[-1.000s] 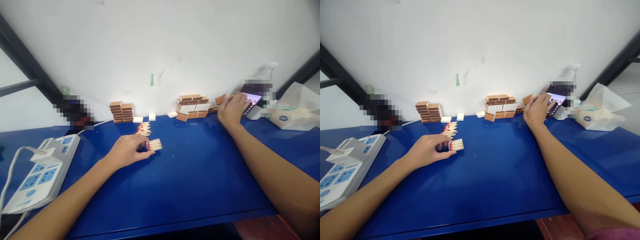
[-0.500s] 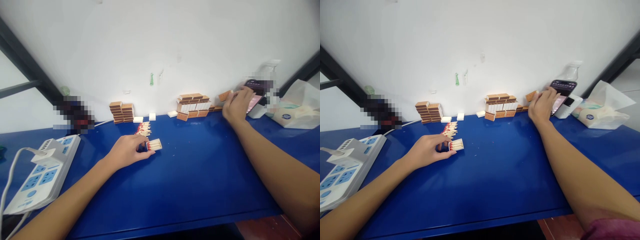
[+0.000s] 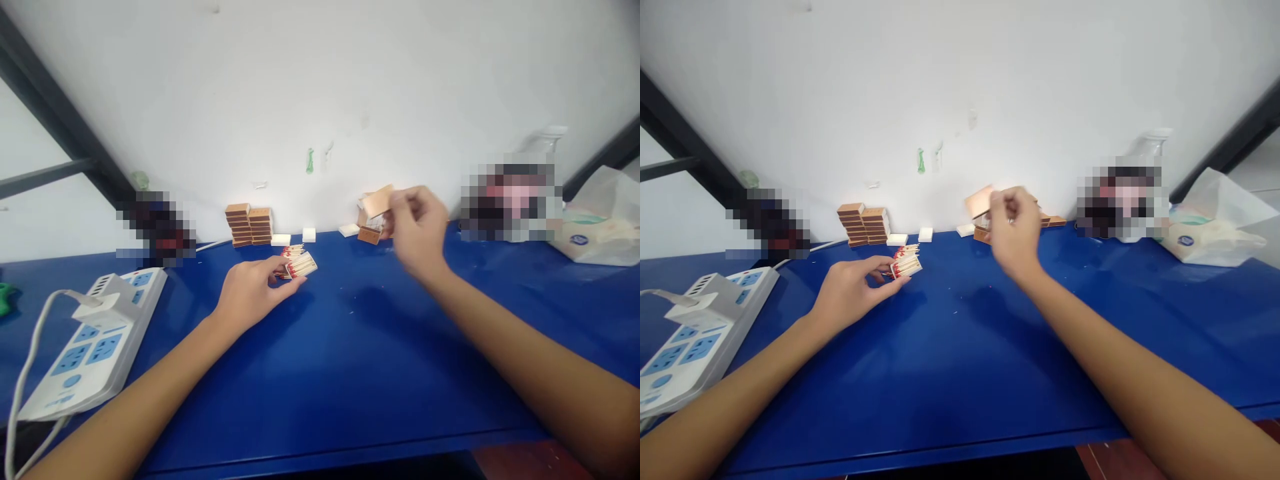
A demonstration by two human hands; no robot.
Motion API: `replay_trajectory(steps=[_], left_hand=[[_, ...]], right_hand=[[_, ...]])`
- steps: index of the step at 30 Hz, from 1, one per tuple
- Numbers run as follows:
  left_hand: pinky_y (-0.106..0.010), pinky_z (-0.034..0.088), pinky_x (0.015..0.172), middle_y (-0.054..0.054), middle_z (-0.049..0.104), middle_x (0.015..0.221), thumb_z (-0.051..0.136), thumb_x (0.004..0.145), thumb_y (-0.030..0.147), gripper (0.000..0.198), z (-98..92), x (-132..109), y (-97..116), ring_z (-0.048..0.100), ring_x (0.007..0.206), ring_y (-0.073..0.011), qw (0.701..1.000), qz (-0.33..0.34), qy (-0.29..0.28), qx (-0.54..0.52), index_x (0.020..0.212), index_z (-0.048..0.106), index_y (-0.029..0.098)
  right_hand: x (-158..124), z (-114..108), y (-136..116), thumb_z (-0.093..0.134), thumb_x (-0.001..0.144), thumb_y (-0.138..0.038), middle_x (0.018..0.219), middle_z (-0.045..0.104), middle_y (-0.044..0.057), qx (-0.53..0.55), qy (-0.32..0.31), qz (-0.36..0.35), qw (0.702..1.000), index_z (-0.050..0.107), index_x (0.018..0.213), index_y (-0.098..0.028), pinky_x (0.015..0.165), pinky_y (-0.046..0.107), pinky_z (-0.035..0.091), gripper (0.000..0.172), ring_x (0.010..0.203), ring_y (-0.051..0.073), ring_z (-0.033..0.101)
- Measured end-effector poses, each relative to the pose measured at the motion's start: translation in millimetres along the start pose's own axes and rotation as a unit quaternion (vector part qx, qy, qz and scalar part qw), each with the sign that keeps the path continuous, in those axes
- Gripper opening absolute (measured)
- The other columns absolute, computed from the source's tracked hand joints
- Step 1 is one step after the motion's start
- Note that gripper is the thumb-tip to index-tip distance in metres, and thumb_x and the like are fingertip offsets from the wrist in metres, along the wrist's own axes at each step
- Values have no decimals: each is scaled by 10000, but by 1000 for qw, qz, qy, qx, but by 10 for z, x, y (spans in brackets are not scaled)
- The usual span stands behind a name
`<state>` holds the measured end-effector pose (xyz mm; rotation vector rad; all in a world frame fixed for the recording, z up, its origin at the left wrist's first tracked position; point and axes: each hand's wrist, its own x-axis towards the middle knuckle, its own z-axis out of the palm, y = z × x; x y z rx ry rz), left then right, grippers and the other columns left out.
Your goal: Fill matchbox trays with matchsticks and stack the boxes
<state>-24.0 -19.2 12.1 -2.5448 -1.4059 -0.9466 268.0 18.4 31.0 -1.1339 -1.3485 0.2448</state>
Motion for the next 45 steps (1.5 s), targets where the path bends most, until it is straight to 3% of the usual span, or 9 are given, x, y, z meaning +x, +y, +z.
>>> replay_trajectory(steps=[2,5,12,17,23,33,38,45], left_hand=[[-276,516,627,-5,790,826,725,899,537,371,10,-7,6,739,706,-178,1000,-3,2,-6,1074,766,213],[-274,513,599,4,797,837,741,894,510,357,14,-15,24,742,693,-176,1000,8,10,-10,1095,766,216],[-257,476,534,-1,795,813,760,887,474,329,30,-19,32,695,592,-143,998,45,30,-14,1057,772,193],[-256,491,545,-10,793,815,760,883,485,345,38,-27,22,697,599,-145,999,39,20,-17,1062,773,190],[-268,517,586,-12,794,823,755,881,500,350,26,-13,14,727,662,-166,1000,22,8,-11,1046,775,192],[-259,514,544,15,804,813,787,859,482,319,-11,8,24,735,627,-164,999,4,32,-16,1032,773,214],[-249,564,611,10,817,890,785,870,478,337,3,13,0,772,733,-171,997,5,36,-61,1083,763,218],[-241,575,630,3,812,872,794,828,560,417,-2,7,-8,754,716,-153,992,43,59,-102,1046,763,206]], right_hand=[[-224,170,-197,573,983,-533,683,562,-22,94,-58,55,992,512,866,-230,436,246,446,331,512,120,533],[-473,290,-354,665,931,-554,673,602,-11,131,-130,67,980,576,844,-203,419,218,449,372,516,108,559],[-554,329,-169,664,929,-559,748,702,28,117,-205,116,965,587,885,-189,411,206,476,381,516,104,594],[-530,353,-136,671,922,-540,733,709,13,154,-230,162,947,564,968,-195,385,207,476,364,469,110,608],[-529,338,-145,656,939,-521,734,687,-14,170,-253,159,939,570,1178,-207,391,200,476,404,490,116,626],[-512,323,-142,641,965,-513,718,649,-31,174,-298,151,926,557,1209,-200,398,209,505,406,498,115,612],[-543,335,-129,551,1014,-541,825,677,5,206,-333,152,907,531,1281,-194,400,202,511,439,530,111,631],[-616,367,-130,432,1058,-574,1003,687,65,217,-366,142,894,464,1466,-208,430,213,551,549,585,109,659]])
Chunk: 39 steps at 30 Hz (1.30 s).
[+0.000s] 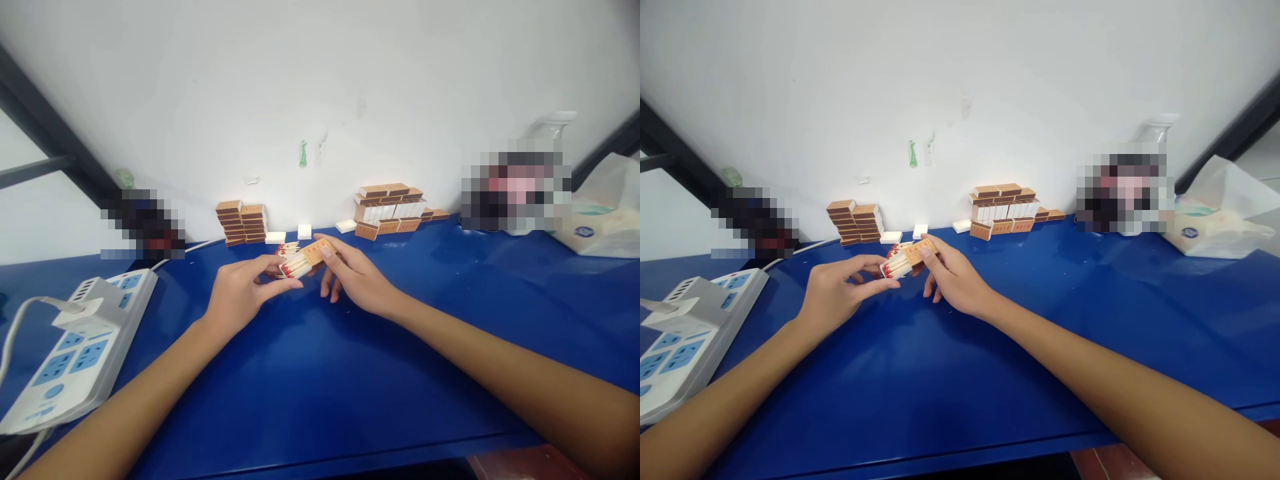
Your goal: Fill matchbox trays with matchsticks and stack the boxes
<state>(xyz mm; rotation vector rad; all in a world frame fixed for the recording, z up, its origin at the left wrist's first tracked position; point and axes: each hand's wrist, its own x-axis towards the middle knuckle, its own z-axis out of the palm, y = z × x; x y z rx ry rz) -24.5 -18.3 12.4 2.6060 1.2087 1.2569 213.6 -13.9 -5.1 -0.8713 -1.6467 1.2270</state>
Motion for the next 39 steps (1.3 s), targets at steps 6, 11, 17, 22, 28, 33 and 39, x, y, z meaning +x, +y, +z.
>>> replay_trajectory(steps=[6,11,17,22,28,33,39], left_hand=[[-254,567,612,-25,808,913,776,849,558,429,0,-3,-1,728,703,-148,1000,21,-1,4,1082,763,198],[-239,577,618,-16,809,899,778,849,556,408,0,1,44,733,702,-141,1000,8,3,-15,1049,764,201],[-227,567,633,6,798,867,816,810,535,381,-9,7,63,735,733,-140,1000,-12,10,-24,1010,751,217],[-219,564,603,6,793,882,875,677,609,605,8,-8,45,702,650,-123,996,-35,-21,-82,1093,675,218],[-237,540,605,22,771,810,851,734,593,482,44,-53,38,675,641,-129,994,13,-73,-77,1019,718,229],[-241,528,596,16,769,785,804,756,646,501,19,-29,50,656,615,-126,997,67,-29,-32,1021,742,226],[-249,484,558,10,736,722,763,784,665,468,1,-7,76,613,585,-122,996,85,-32,-15,863,740,204]], right_hand=[[-22,-54,-39,435,1046,-605,948,682,46,-32,-18,-11,999,529,1382,-205,446,201,537,530,611,110,657],[-52,4,-76,437,1048,-595,937,666,35,-15,-18,-4,1000,504,1373,-204,449,205,540,513,609,110,660],[-142,164,-118,428,1064,-557,974,682,46,45,-85,45,994,313,1542,-230,462,213,544,591,612,113,653],[-197,201,-160,430,1070,-546,958,677,40,60,-137,56,987,223,1619,-244,500,220,557,660,656,122,663],[-229,247,-218,445,1065,-549,980,708,65,45,-157,62,985,190,1638,-230,516,225,559,703,677,128,663],[-226,238,-190,447,1056,-574,956,697,58,43,-162,55,984,314,1558,-221,503,218,546,628,682,130,663],[-224,212,-201,438,1054,-584,901,677,35,-23,-156,35,987,477,1346,-207,505,225,525,479,678,131,647]])
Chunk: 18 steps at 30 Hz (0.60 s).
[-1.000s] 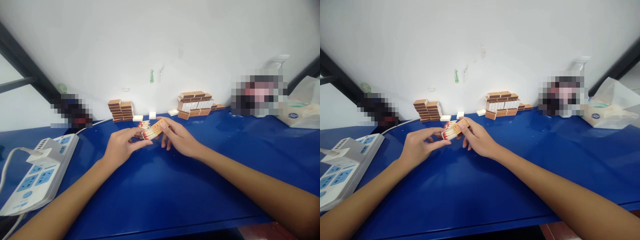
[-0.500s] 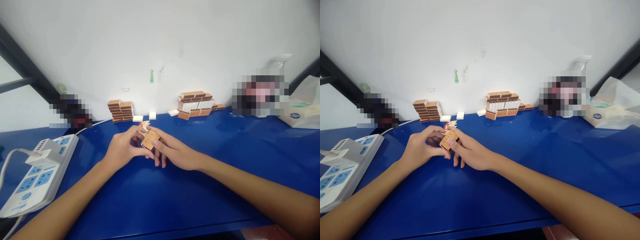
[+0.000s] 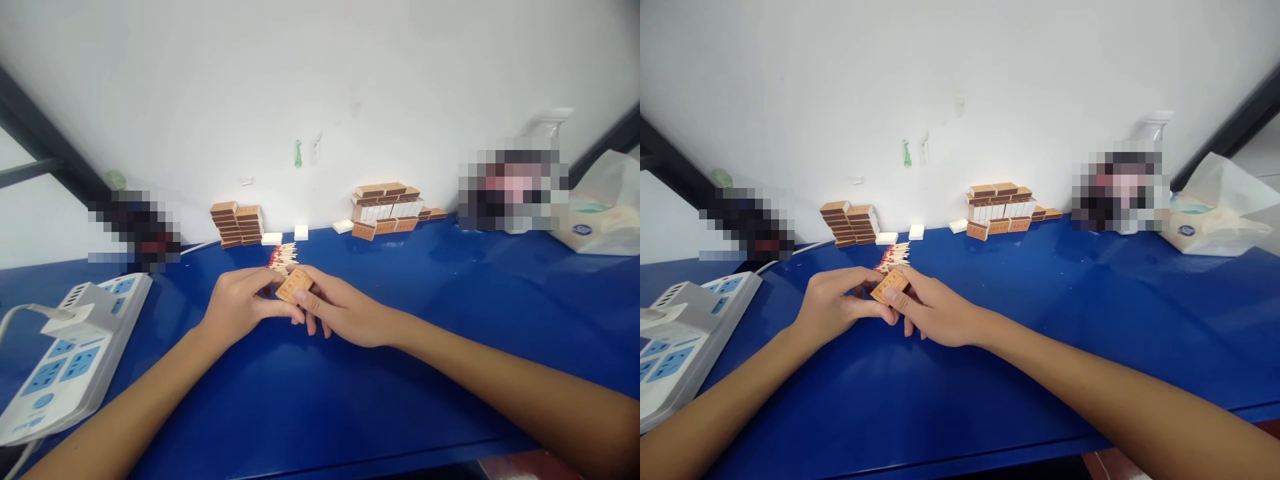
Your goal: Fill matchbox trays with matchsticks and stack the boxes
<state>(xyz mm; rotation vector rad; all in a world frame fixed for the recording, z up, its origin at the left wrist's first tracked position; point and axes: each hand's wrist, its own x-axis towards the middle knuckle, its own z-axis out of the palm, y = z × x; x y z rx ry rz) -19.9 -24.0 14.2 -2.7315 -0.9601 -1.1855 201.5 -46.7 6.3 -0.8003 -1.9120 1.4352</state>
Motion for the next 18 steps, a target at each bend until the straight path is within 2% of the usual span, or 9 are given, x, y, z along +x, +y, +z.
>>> replay_trajectory(steps=[3,6,9,11,14,18], left_hand=[[-255,455,535,10,704,676,762,783,662,469,4,-13,-12,581,560,-118,1000,1,-1,15,766,719,195],[-251,466,526,6,719,693,758,809,645,457,14,-23,-26,591,547,-116,999,16,7,27,827,733,189],[-244,484,525,5,734,725,736,879,583,402,19,-22,-40,612,548,-115,999,3,20,37,951,747,187],[-243,494,534,9,736,745,738,900,532,367,19,-21,-53,625,561,-116,999,-16,20,37,1027,745,188],[-247,502,547,9,744,783,761,895,479,352,24,-27,-76,646,593,-124,999,-27,11,38,1085,736,184],[-256,504,557,6,741,807,761,895,482,369,38,-42,-99,664,627,-134,999,-25,-3,44,1103,729,179]], right_hand=[[-21,-27,-34,408,1070,-570,818,671,4,-78,15,-17,997,498,1332,-209,581,256,523,455,657,134,639],[-37,-65,-49,368,1087,-548,824,693,19,-193,41,-41,980,519,1357,-211,665,312,519,458,695,171,651],[-34,-107,-31,405,1082,-511,1088,721,98,-275,117,-78,951,443,1482,-221,779,383,541,495,891,235,683],[-22,-143,-15,468,1065,-476,1265,668,126,-297,157,-107,936,399,1533,-248,815,409,558,525,920,233,682],[0,-212,5,543,1037,-376,1350,605,129,-343,149,-146,916,454,1503,-259,790,397,585,489,843,194,673],[21,-291,31,549,1024,-285,1351,594,147,-425,128,-173,879,507,1438,-207,831,419,598,424,974,238,683]])
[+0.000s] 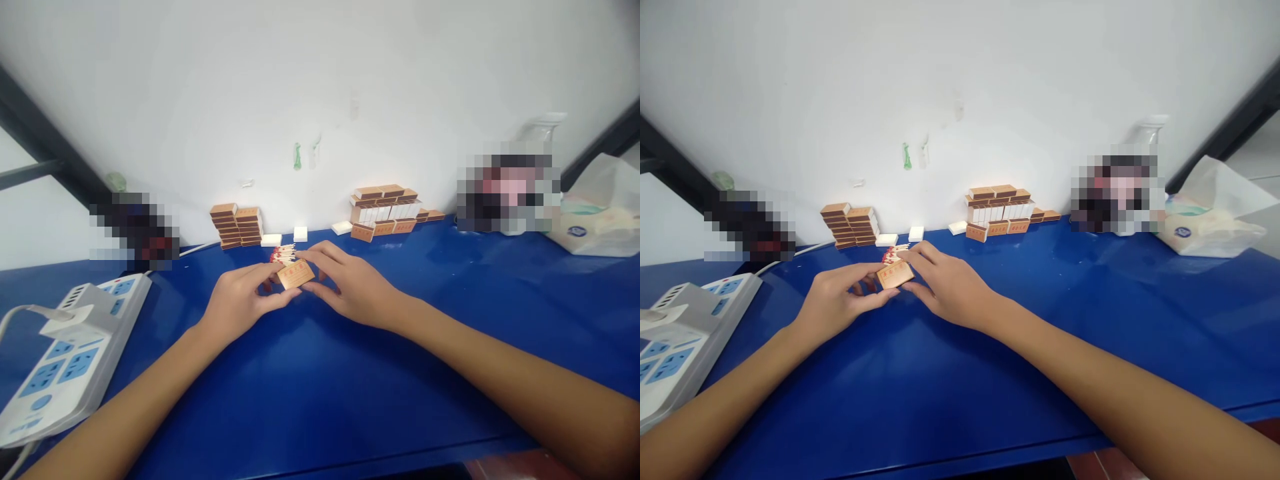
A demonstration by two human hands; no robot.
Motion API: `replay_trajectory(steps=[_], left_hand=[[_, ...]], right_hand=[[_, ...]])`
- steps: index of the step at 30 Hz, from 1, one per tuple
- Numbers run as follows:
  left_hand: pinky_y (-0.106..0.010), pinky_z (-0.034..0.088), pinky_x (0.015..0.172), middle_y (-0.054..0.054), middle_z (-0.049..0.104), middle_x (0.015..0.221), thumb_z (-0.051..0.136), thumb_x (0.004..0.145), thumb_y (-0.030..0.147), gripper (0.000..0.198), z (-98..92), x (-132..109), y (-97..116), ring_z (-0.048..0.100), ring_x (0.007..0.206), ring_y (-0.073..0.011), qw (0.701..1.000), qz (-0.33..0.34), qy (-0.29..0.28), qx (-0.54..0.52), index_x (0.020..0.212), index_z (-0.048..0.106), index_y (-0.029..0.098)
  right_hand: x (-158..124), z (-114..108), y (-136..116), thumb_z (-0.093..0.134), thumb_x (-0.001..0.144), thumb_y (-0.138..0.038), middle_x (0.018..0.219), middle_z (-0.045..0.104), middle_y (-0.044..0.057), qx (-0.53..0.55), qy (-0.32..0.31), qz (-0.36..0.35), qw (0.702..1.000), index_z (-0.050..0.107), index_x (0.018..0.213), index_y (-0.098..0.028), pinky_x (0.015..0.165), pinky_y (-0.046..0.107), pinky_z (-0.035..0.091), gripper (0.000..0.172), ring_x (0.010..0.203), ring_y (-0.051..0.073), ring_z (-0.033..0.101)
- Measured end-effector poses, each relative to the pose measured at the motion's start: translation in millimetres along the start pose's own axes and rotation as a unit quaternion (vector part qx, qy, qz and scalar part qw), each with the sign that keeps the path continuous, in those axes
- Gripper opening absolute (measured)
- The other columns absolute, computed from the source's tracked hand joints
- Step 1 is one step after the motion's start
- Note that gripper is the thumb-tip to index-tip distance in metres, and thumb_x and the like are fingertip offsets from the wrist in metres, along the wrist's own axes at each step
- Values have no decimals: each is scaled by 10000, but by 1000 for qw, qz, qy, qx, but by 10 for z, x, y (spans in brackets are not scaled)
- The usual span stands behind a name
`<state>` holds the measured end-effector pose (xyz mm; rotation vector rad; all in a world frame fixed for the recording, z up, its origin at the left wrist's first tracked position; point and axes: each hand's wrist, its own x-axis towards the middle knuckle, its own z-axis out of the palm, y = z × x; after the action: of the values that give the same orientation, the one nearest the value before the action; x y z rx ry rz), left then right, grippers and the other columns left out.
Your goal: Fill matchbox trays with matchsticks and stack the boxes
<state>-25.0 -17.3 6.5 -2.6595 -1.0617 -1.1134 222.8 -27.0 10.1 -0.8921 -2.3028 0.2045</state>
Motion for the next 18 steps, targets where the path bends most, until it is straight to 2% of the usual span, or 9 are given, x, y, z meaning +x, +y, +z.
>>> replay_trajectory(steps=[6,10,15,18], left_hand=[[-257,507,568,18,730,799,766,892,483,397,7,7,5,663,621,-131,1000,3,5,0,1152,714,187],[-259,515,579,13,737,815,751,897,511,403,4,8,1,666,625,-133,1000,1,-1,-3,1154,715,203],[-251,516,579,12,738,824,736,907,519,418,2,10,-5,667,632,-130,1000,8,-2,-3,1182,707,206],[-250,519,581,13,739,826,733,906,526,440,4,15,2,669,637,-130,1000,4,-4,-5,1204,704,204]], right_hand=[[-14,4,8,514,1033,-262,1417,576,155,-75,5,-26,997,471,1486,-187,869,440,604,462,1136,286,663],[-21,0,-2,520,1025,-261,1403,587,161,-109,14,-34,993,521,1448,-179,794,406,611,432,1093,277,677],[-14,-4,21,517,1031,-254,1367,613,160,-107,-16,-40,993,535,1428,-137,830,398,606,414,1086,267,679],[-10,-9,34,510,1042,-270,1333,630,151,-116,-12,-39,992,544,1411,-150,804,381,598,389,1046,253,685]])
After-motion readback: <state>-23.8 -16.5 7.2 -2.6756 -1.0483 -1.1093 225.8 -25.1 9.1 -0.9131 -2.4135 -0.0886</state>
